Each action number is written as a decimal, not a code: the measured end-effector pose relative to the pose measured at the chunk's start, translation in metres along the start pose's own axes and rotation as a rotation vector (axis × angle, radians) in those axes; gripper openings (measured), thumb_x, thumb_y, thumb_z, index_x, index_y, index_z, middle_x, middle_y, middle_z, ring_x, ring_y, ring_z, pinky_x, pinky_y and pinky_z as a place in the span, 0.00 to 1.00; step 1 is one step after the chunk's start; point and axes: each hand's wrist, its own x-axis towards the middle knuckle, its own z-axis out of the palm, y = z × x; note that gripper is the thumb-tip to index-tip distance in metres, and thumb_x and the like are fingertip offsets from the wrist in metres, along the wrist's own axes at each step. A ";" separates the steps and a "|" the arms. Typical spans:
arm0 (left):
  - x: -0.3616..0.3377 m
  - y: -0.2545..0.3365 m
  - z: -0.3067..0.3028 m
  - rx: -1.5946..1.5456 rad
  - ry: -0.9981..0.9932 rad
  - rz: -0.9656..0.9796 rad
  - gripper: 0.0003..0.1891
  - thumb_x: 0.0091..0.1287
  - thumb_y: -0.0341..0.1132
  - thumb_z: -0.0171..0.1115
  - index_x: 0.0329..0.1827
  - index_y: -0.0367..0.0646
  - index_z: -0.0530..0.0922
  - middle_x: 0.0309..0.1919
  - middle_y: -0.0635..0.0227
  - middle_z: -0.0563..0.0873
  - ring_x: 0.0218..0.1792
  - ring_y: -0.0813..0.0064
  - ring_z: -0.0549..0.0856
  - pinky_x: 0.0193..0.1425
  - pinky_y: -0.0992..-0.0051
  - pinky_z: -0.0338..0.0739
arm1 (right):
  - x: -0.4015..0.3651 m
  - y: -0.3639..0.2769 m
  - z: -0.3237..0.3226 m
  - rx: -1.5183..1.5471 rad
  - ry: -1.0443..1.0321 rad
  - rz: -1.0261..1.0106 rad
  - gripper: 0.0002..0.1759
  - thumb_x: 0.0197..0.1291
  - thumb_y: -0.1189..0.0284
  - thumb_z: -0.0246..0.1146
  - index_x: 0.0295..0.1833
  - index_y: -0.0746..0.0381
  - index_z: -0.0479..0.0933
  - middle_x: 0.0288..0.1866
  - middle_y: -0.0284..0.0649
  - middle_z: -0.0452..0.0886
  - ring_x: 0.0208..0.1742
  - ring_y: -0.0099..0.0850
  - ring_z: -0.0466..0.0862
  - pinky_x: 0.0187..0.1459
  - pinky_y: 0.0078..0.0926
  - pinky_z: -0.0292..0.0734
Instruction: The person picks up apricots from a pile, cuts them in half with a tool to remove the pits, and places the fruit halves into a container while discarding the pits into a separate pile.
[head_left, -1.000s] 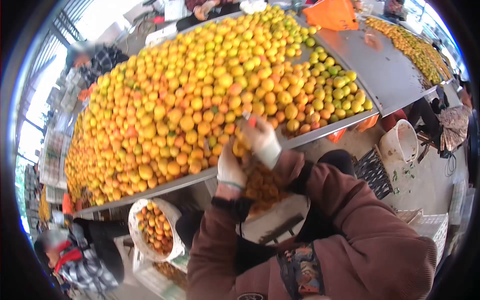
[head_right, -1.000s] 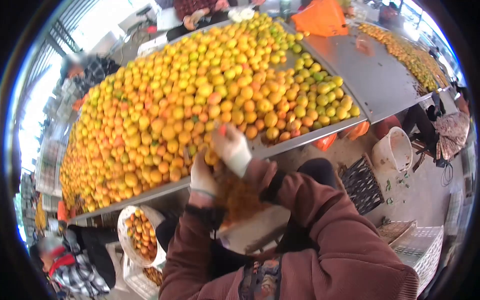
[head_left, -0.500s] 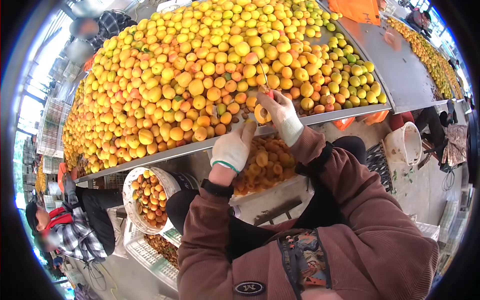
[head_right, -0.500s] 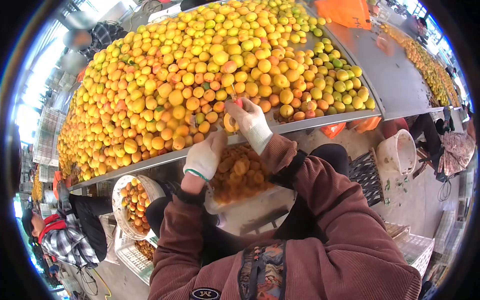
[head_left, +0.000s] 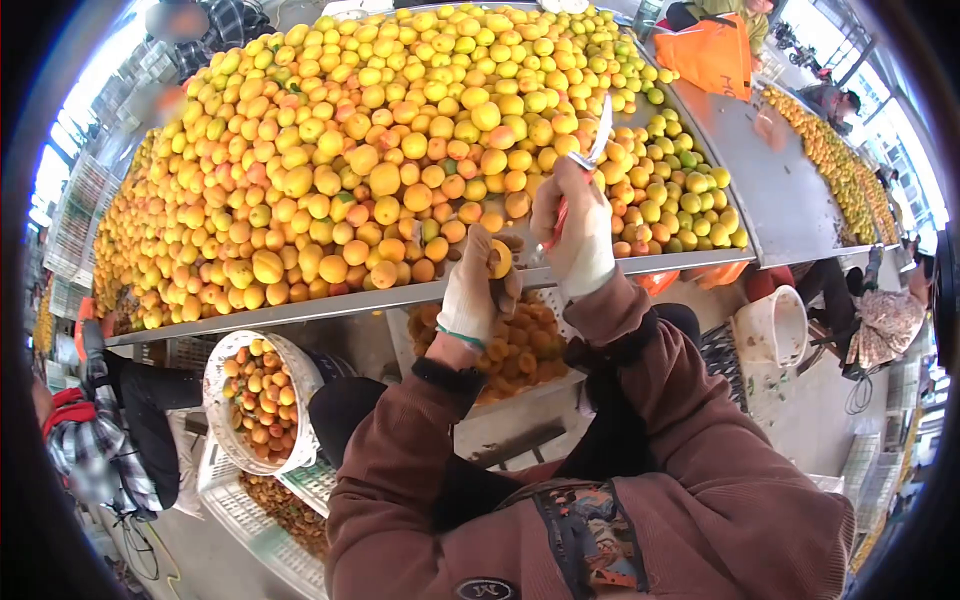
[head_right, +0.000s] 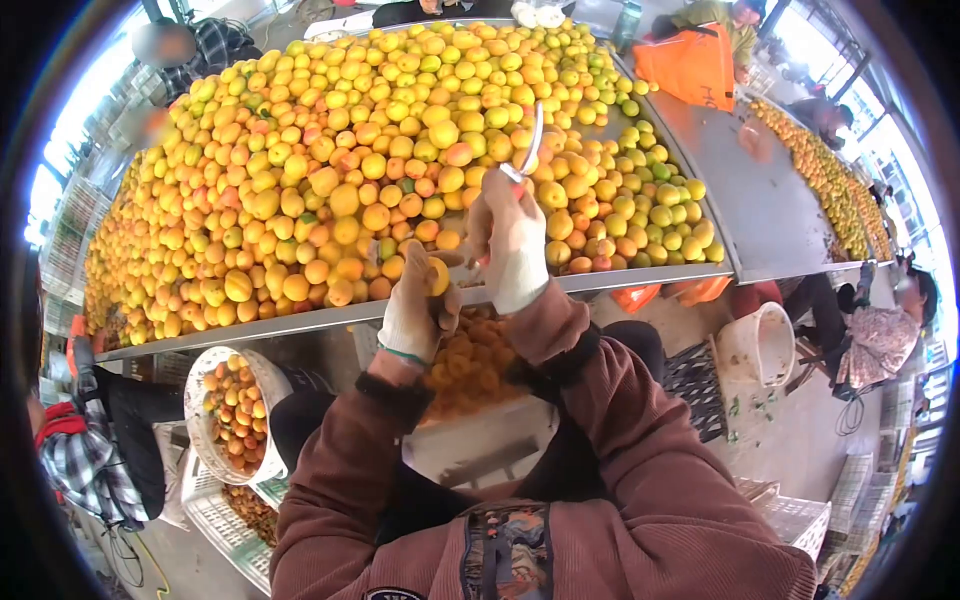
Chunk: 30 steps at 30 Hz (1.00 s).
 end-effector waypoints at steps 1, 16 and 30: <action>0.000 -0.003 0.002 -0.012 -0.004 0.000 0.31 0.74 0.67 0.41 0.48 0.46 0.75 0.18 0.71 0.75 0.14 0.81 0.69 0.17 0.81 0.61 | 0.002 -0.005 0.002 0.075 -0.033 0.035 0.17 0.67 0.64 0.59 0.26 0.56 0.67 0.15 0.29 0.66 0.12 0.20 0.60 0.16 0.21 0.54; 0.000 -0.011 0.015 0.251 0.243 0.435 0.24 0.77 0.54 0.44 0.33 0.43 0.74 0.18 0.74 0.73 0.13 0.83 0.71 0.14 0.80 0.62 | -0.014 0.046 0.027 -0.120 0.080 -0.436 0.05 0.67 0.69 0.56 0.37 0.56 0.72 0.27 0.29 0.70 0.21 0.24 0.68 0.21 0.21 0.57; 0.014 -0.027 0.002 0.274 0.287 0.316 0.07 0.75 0.33 0.46 0.41 0.39 0.70 0.30 0.63 0.77 0.29 0.72 0.72 0.35 0.73 0.72 | -0.011 0.030 0.025 0.328 0.007 -0.172 0.13 0.66 0.72 0.60 0.28 0.57 0.66 0.16 0.29 0.65 0.14 0.19 0.61 0.17 0.20 0.52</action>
